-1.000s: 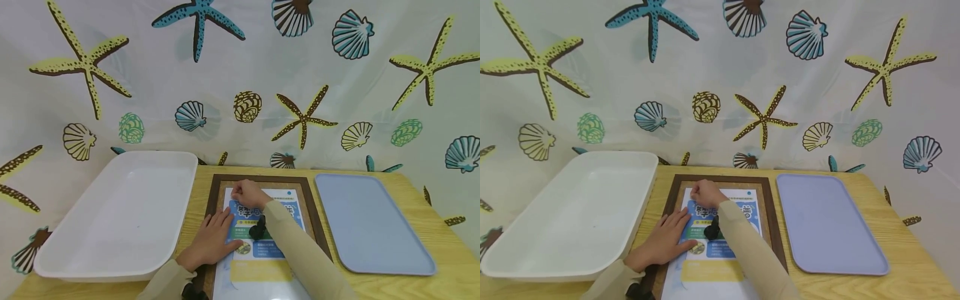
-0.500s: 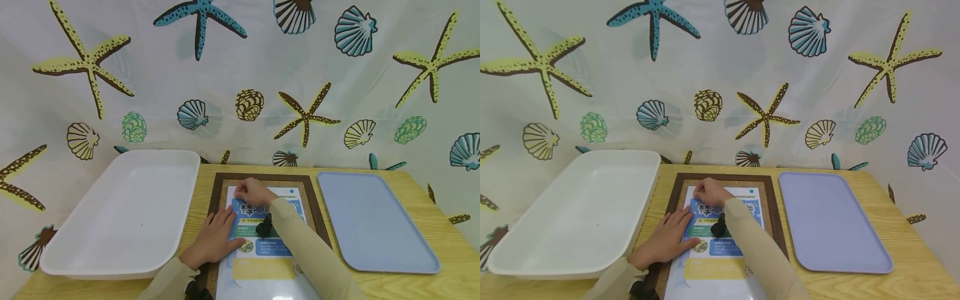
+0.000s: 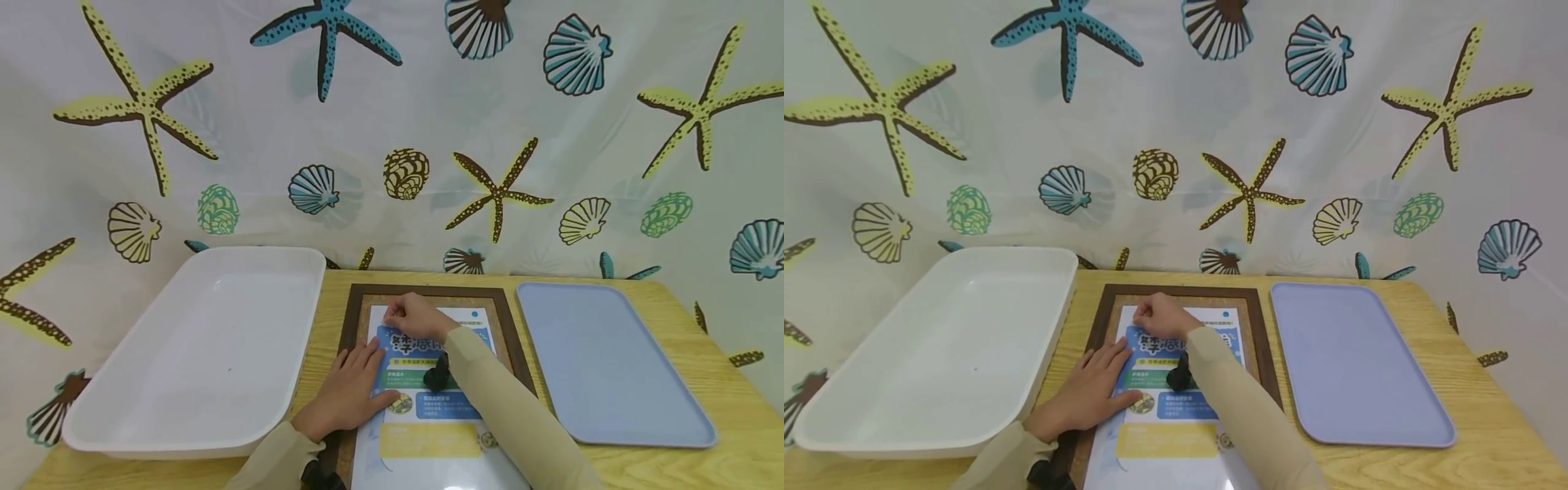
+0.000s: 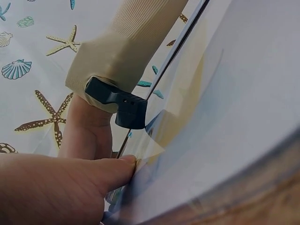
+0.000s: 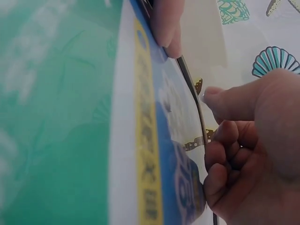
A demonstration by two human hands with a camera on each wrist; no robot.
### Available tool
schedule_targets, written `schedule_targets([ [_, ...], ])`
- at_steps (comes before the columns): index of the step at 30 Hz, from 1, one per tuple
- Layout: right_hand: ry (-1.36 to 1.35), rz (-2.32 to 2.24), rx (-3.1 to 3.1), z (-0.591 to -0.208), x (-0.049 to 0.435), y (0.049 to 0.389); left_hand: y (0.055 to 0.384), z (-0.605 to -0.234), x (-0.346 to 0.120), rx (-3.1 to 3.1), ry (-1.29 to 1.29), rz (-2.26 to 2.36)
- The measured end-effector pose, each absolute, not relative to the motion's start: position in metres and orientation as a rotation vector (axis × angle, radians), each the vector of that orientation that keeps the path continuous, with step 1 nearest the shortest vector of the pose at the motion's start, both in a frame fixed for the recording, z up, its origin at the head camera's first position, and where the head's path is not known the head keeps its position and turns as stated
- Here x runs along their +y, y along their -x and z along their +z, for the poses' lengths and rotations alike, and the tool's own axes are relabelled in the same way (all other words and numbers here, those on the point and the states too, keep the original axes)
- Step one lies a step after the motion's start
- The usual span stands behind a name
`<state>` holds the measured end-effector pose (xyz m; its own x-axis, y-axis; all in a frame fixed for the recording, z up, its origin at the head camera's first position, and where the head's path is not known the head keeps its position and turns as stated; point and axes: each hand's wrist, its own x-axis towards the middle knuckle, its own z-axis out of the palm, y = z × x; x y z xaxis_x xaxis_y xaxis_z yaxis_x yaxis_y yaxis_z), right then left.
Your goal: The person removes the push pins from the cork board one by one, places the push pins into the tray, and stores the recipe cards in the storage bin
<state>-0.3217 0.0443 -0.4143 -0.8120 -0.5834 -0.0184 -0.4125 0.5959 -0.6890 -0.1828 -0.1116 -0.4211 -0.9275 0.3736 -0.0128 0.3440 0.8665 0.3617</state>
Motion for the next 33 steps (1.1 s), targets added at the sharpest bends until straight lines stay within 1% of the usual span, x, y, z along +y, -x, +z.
schedule_targets([
  [7, 0.811, -0.992, 2.608, -0.412, 0.051, 0.316, 0.184, -0.423, -0.113, 2.948, -0.563, 0.55],
  [14, 0.742, -0.969, 2.621, -0.408, 0.06, 0.311, 0.184, -0.42, -0.112, 2.944, -0.572, 0.544],
  [22, 0.758, -0.997, 2.629, -0.41, 0.073, 0.31, 0.183, -0.42, -0.11, 2.946, -0.573, 0.543],
  [33, 0.71, -0.953, 2.649, -0.407, 0.083, 0.306, 0.185, -0.422, -0.11, 2.953, -0.561, 0.546],
])
